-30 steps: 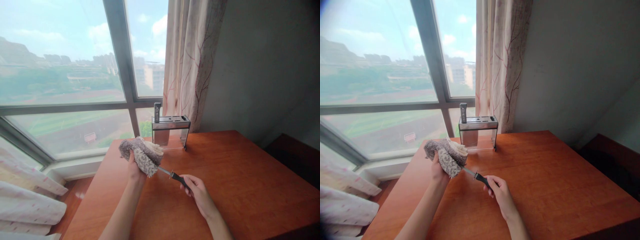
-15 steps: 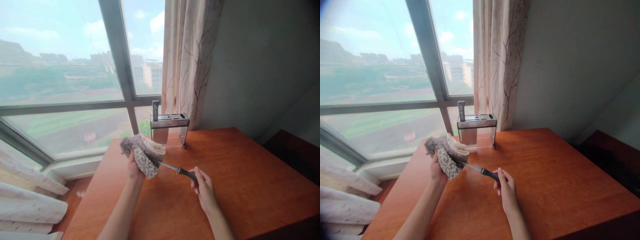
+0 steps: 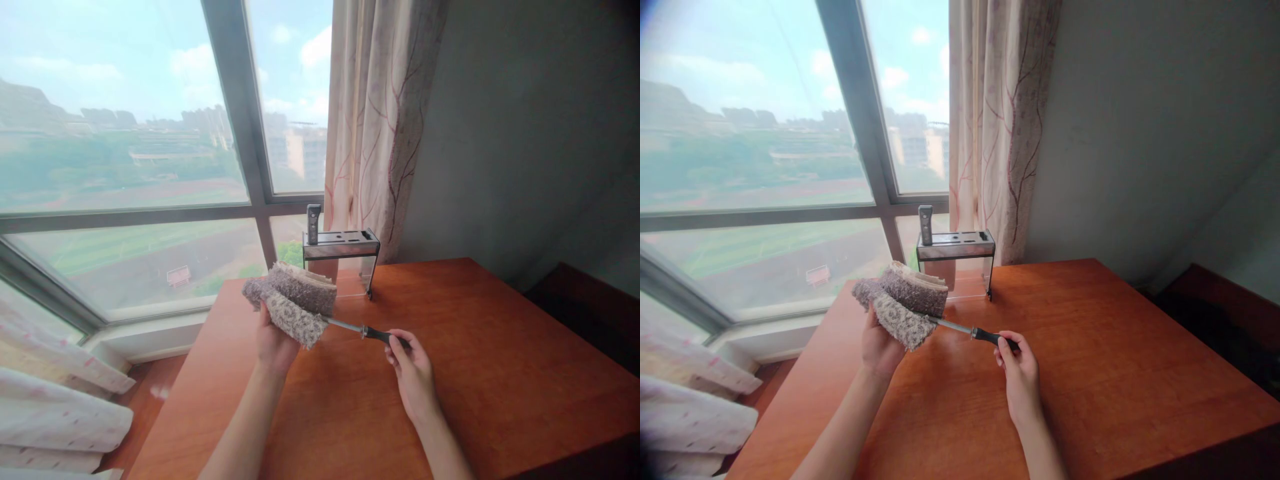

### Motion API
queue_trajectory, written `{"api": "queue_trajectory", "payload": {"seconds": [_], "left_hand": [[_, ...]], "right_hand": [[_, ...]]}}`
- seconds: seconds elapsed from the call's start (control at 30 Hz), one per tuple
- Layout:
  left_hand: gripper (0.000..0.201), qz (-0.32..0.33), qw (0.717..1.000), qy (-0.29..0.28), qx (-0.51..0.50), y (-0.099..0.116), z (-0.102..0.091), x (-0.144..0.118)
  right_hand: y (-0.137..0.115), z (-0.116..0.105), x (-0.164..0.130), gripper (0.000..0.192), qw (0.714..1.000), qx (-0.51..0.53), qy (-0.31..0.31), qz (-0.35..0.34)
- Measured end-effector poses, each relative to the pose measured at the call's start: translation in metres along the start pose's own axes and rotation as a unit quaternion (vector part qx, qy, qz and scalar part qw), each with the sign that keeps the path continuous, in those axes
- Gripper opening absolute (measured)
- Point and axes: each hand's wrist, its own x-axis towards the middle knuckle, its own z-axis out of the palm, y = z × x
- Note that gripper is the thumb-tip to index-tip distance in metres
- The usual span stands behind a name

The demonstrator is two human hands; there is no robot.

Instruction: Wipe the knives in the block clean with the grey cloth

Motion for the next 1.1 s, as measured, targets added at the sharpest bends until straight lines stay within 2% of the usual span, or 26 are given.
{"api": "queue_trajectory", "payload": {"seconds": [0.23, 0.33, 0.5, 0.67, 0.8, 0.87, 0.97, 1.03, 1.1], "left_hand": [[0.045, -0.066, 0.994, -0.082, 0.02, 0.009, -0.017, 0.0], [0.047, -0.062, 0.995, -0.078, 0.03, 0.006, -0.012, -0.004], [0.044, -0.055, 0.996, 0.012, 0.069, 0.001, 0.002, -0.011], [0.04, -0.041, 0.997, 0.038, 0.046, 0.0, 0.008, -0.011], [0.03, 0.039, 0.996, 0.065, 0.054, -0.004, 0.017, -0.007], [0.026, 0.112, 0.984, 0.112, 0.083, -0.007, 0.018, -0.003], [0.023, 0.225, 0.935, 0.24, 0.13, -0.01, 0.01, 0.004], [0.023, 0.251, 0.905, 0.314, 0.139, -0.009, 0.001, 0.009], [0.023, 0.215, 0.919, 0.309, 0.12, -0.007, -0.004, 0.011]], "right_hand": [[-0.002, -0.004, 0.002, 0.033, 0.999, 0.051, 0.001, 0.002], [0.0, -0.005, 0.003, 0.031, 0.999, 0.039, 0.014, 0.015], [0.006, -0.008, 0.004, 0.035, 0.999, 0.006, 0.029, 0.036], [0.008, -0.008, 0.006, 0.033, 0.999, 0.001, 0.016, 0.03], [0.009, -0.005, 0.005, 0.03, 0.999, -0.03, -0.023, -0.002], [0.009, -0.004, 0.003, 0.028, 0.996, -0.071, -0.052, -0.018], [0.006, -0.001, -0.001, 0.024, 0.983, -0.143, -0.098, -0.066], [0.003, 0.002, -0.003, 0.021, 0.972, -0.171, -0.128, -0.103], [0.002, 0.004, -0.005, 0.021, 0.966, -0.186, -0.143, -0.105]]}}
